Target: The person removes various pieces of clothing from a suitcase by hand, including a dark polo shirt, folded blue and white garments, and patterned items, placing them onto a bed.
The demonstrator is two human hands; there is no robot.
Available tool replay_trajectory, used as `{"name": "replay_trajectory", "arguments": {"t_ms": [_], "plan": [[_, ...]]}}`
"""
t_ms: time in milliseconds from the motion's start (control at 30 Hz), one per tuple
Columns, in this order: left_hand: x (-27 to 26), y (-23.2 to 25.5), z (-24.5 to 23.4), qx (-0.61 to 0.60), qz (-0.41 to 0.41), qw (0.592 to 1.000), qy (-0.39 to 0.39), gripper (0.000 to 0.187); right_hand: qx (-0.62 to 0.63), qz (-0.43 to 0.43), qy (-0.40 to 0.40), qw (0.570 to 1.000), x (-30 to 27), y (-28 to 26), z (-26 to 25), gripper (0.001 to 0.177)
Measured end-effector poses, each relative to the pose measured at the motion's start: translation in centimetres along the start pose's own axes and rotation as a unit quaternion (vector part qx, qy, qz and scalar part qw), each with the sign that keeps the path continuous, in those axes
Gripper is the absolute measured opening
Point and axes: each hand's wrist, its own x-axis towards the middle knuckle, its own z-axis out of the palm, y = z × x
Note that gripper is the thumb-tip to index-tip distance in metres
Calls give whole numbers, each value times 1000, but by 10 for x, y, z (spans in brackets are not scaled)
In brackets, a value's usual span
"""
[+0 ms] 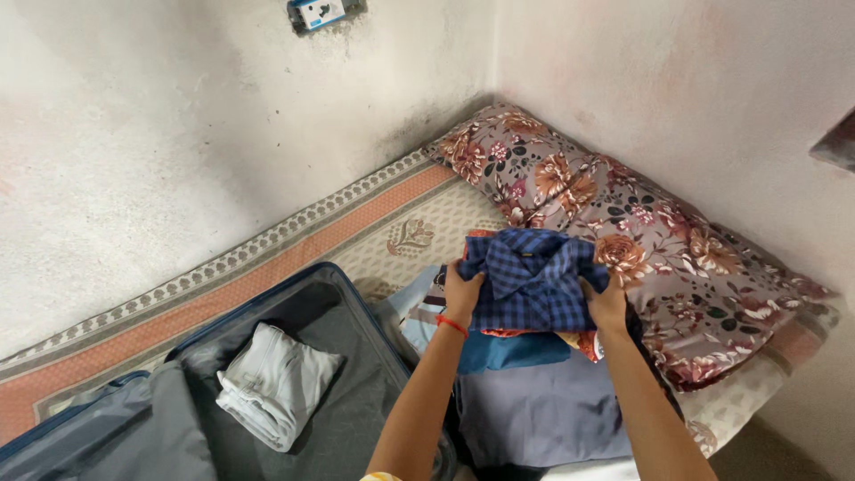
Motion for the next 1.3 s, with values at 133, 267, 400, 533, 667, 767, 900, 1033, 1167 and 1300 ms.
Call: {"name": "replay_trajectory", "arguments": {"t_ms": [133,267,400,533,667,767,900,1033,1167,1300], "plan": [[-15,15,5,131,37,990,27,65,-17,57,-14,998,-14,-10,1,72],[-51,69,-5,201,167,964,56,65,-46,-67,34,996,-37,-63,-21,67],[-82,107,-10,256,321,911,34,51,-160,-213,94,959,-81,-111,-42,67],[-107,111,-11,301,393,868,-27,42,-184,-306,23,934,-106,-121,-36,59],[-109,92,-2,369,338,850,-166,71,-249,-244,-57,936,-103,-101,-14,61],[-106,75,-1,397,319,840,-187,80,-235,-235,-80,940,-104,-87,-6,64],[-104,68,1,399,316,841,-185,81,-249,-248,-68,934,-102,-86,-3,65],[-106,74,-4,390,316,845,-185,80,-238,-257,-58,935,-104,-91,-7,64],[-111,84,-9,379,317,850,-182,77,-203,-261,-44,943,-104,-92,-12,62],[-118,90,-19,372,332,849,-176,68,-177,-271,-25,946,-107,-93,-16,58]]}}
